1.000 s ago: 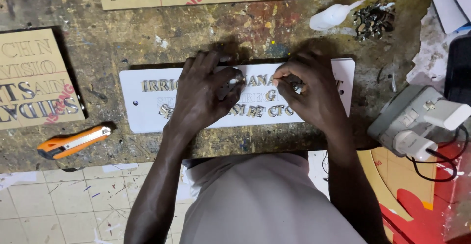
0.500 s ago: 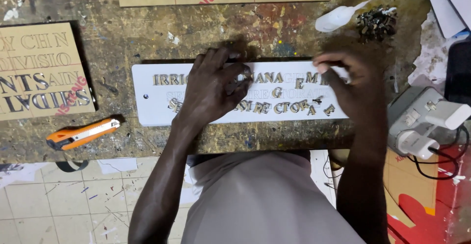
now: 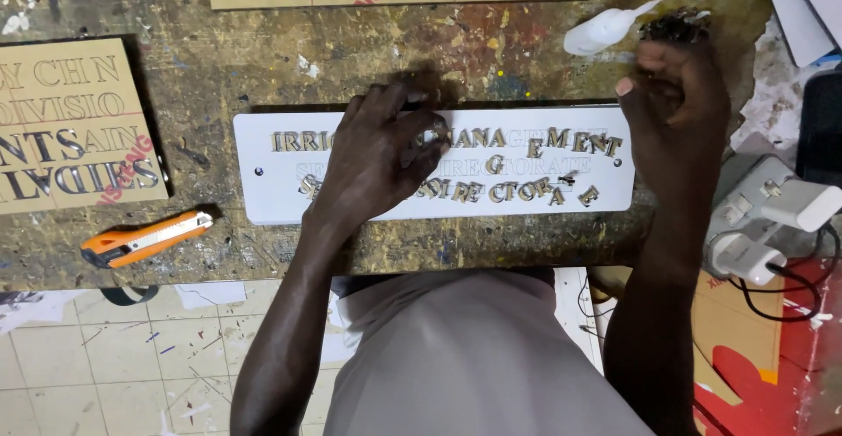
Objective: Gluing individual letters onto a sign board to create text
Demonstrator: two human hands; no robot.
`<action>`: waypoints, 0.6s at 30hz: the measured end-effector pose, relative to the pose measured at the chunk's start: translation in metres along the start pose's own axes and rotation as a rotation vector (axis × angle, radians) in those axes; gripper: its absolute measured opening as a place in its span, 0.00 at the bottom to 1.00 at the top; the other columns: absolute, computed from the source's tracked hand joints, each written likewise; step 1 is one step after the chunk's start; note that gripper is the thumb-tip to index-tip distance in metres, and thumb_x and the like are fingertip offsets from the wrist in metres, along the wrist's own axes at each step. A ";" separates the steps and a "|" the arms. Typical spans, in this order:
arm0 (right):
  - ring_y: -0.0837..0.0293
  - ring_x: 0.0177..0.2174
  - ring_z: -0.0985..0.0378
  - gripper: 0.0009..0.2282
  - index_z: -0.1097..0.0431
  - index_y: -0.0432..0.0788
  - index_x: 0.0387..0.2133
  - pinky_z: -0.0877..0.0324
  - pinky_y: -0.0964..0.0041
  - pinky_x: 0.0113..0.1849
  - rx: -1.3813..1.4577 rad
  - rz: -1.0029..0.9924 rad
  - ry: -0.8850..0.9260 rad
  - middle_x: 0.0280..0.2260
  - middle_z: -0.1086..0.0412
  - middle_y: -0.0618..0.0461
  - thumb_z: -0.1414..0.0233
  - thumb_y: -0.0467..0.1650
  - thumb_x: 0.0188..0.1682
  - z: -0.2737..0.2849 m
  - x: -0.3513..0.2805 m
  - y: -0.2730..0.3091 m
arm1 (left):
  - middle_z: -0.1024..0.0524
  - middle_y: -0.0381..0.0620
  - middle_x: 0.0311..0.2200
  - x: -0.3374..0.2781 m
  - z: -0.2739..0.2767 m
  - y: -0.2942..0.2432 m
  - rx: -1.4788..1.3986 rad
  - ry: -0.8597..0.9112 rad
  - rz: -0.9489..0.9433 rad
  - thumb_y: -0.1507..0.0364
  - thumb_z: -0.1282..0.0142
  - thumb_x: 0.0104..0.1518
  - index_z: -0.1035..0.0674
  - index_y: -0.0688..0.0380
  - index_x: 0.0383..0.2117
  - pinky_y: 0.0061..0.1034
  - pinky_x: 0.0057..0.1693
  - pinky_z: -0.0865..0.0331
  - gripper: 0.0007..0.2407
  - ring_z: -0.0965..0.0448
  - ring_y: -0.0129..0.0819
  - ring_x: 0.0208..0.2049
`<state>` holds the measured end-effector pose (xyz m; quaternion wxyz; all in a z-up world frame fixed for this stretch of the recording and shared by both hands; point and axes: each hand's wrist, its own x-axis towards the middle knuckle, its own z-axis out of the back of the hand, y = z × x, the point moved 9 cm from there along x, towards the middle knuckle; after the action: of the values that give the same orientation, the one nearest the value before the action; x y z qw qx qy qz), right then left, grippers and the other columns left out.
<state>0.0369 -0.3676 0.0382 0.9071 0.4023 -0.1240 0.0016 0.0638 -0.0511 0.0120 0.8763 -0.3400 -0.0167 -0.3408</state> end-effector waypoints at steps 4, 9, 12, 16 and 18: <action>0.42 0.56 0.21 0.11 0.25 0.28 0.61 0.23 0.52 0.54 -0.005 -0.027 0.002 0.58 0.27 0.35 0.42 0.23 0.69 -0.001 -0.002 0.006 | 0.24 0.53 0.64 0.004 0.005 -0.004 -0.027 0.016 0.004 0.69 0.32 0.67 0.13 0.52 0.50 0.52 0.55 0.31 0.09 0.23 0.58 0.58; 0.42 0.52 0.19 0.07 0.19 0.28 0.53 0.27 0.49 0.55 -0.133 0.035 -0.016 0.50 0.20 0.36 0.42 0.23 0.70 0.002 -0.004 0.016 | 0.24 0.52 0.65 0.007 0.007 -0.003 -0.071 0.053 0.030 0.69 0.31 0.66 0.12 0.54 0.49 0.51 0.57 0.31 0.08 0.22 0.57 0.58; 0.42 0.49 0.20 0.07 0.19 0.28 0.48 0.29 0.51 0.53 -0.073 0.026 0.008 0.48 0.21 0.36 0.44 0.24 0.71 -0.008 -0.004 0.029 | 0.24 0.55 0.60 0.011 0.009 -0.003 -0.118 0.086 0.066 0.69 0.32 0.67 0.13 0.57 0.49 0.50 0.55 0.32 0.09 0.26 0.57 0.54; 0.46 0.47 0.14 0.05 0.18 0.29 0.49 0.23 0.53 0.52 -0.078 -0.069 0.080 0.47 0.17 0.38 0.41 0.21 0.67 -0.026 -0.014 0.029 | 0.24 0.53 0.59 0.013 0.008 0.001 -0.169 0.099 0.095 0.69 0.29 0.67 0.13 0.54 0.53 0.49 0.55 0.31 0.11 0.26 0.57 0.56; 0.44 0.50 0.18 0.04 0.17 0.31 0.47 0.24 0.51 0.54 -0.047 0.058 0.198 0.48 0.21 0.40 0.39 0.21 0.63 -0.044 -0.011 0.044 | 0.24 0.53 0.62 0.010 0.004 0.006 -0.098 0.112 0.126 0.68 0.29 0.66 0.14 0.52 0.55 0.51 0.58 0.31 0.13 0.25 0.60 0.61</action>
<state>0.0312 -0.3047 0.0395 0.9237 0.3750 -0.0452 0.0645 0.0760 -0.0507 0.0141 0.8779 -0.3634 0.0703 -0.3038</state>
